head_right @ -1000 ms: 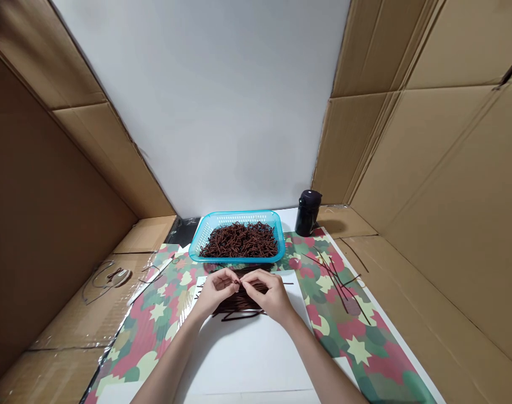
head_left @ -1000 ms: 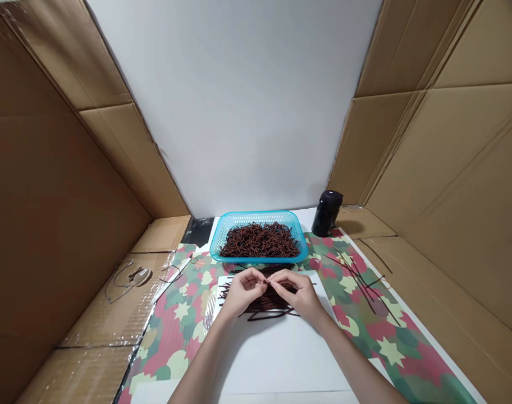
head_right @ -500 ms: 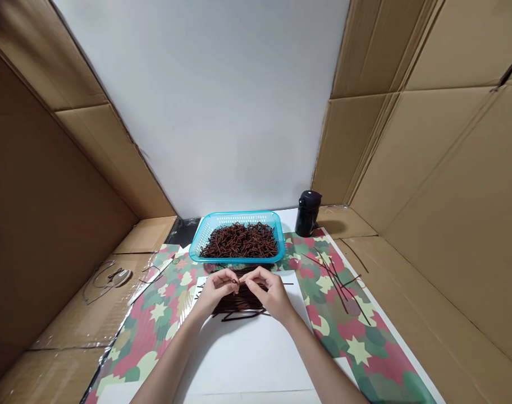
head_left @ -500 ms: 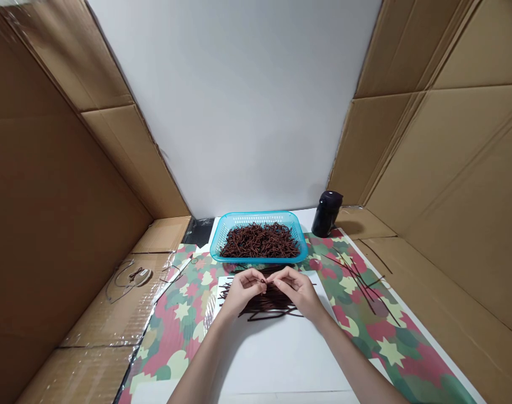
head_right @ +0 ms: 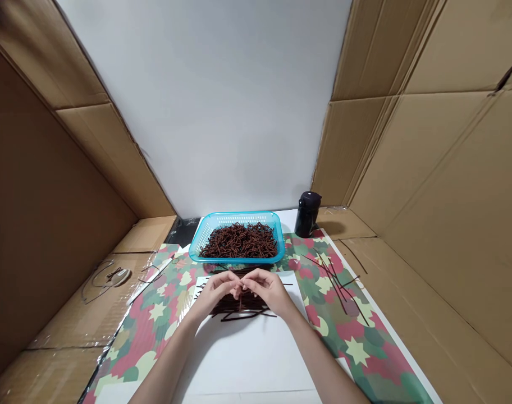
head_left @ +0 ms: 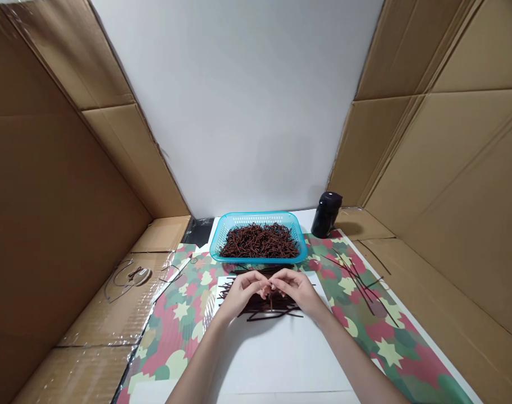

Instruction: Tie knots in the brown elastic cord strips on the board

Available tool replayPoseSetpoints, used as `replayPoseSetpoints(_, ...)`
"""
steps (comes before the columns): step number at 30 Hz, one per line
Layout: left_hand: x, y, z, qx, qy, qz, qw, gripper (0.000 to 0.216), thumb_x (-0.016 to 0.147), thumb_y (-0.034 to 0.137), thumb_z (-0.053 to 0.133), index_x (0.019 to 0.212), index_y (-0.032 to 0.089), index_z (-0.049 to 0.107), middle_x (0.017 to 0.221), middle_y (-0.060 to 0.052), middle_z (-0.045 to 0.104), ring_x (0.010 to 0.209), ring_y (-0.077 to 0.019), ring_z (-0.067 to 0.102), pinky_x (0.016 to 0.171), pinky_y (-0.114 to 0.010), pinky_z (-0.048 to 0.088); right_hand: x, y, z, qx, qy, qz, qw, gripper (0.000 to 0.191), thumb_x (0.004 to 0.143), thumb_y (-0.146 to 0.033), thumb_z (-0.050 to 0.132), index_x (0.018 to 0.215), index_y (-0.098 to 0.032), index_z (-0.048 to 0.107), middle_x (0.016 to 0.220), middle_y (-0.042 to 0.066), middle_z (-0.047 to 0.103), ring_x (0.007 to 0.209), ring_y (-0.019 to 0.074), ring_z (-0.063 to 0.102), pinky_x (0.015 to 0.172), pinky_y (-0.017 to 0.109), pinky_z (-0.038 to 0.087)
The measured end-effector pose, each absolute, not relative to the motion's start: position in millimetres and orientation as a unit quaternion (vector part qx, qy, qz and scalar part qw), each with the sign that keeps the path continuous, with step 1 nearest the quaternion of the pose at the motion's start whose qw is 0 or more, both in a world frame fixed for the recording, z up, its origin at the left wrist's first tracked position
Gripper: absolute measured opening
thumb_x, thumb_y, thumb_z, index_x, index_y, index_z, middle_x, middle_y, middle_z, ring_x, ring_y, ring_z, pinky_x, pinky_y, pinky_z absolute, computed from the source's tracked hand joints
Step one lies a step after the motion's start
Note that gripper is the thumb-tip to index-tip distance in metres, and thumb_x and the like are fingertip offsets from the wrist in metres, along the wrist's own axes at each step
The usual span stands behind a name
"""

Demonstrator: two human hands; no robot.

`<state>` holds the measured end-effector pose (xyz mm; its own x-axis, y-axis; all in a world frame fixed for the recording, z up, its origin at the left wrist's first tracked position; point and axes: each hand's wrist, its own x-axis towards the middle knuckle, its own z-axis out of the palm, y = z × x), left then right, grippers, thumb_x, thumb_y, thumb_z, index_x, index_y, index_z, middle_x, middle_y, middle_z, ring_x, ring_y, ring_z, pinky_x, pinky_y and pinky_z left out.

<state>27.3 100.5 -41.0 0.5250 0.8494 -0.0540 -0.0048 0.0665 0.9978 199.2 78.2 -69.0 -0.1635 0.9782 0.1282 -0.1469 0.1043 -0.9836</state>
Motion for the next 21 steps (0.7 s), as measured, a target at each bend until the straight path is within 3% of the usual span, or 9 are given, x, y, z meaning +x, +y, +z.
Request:
replayPoseSetpoints(6,26,101,-40,0.62,0.366,0.345,0.602,0.015,0.081,0.029,0.059,0.076,0.014,0.062,0.071,-0.002,0.059,0.067,-0.0141,0.055,0.068,-0.025,0.044,198,80,-73,-0.425,-0.534,0.526,0.508,0.028,0.08,-0.046,0.06,0.08,-0.019,0.06,0.067,0.0,0.057,0.055,0.0139,0.051,0.048,0.026,0.044)
replayPoseSetpoints(10,26,103,-42,0.633,0.396,0.357,0.561,0.014,0.082,0.029,0.058,0.078,0.015,0.06,0.073,0.0,0.057,0.069,-0.0134,0.052,0.064,-0.023,0.042,204,78,-70,-0.455,-0.567,0.479,0.491,0.02,0.085,-0.039,0.055,0.082,-0.02,0.059,0.073,0.001,0.056,0.066,0.0156,0.052,0.057,0.026,0.042)
replayPoseSetpoints(15,25,105,-45,0.654,0.414,0.35,0.528,0.018,0.083,0.032,0.057,0.077,0.015,0.057,0.068,0.002,0.053,0.063,-0.0115,0.047,0.058,-0.022,0.036,216,72,-63,-0.438,-0.672,0.466,0.374,0.008,0.08,-0.02,0.059,0.079,-0.02,0.067,0.064,-0.002,0.054,0.056,0.013,0.046,0.05,0.024,0.034)
replayPoseSetpoints(21,24,105,-48,0.677,0.432,0.343,0.487,0.021,0.086,0.035,0.052,0.079,0.016,0.055,0.071,0.001,0.051,0.064,-0.0122,0.046,0.059,-0.022,0.035,217,70,-64,-0.426,-0.745,0.421,0.293,0.019,0.068,-0.006,0.061,0.077,-0.021,0.069,0.071,-0.002,0.055,0.069,0.0161,0.053,0.062,0.025,0.037)
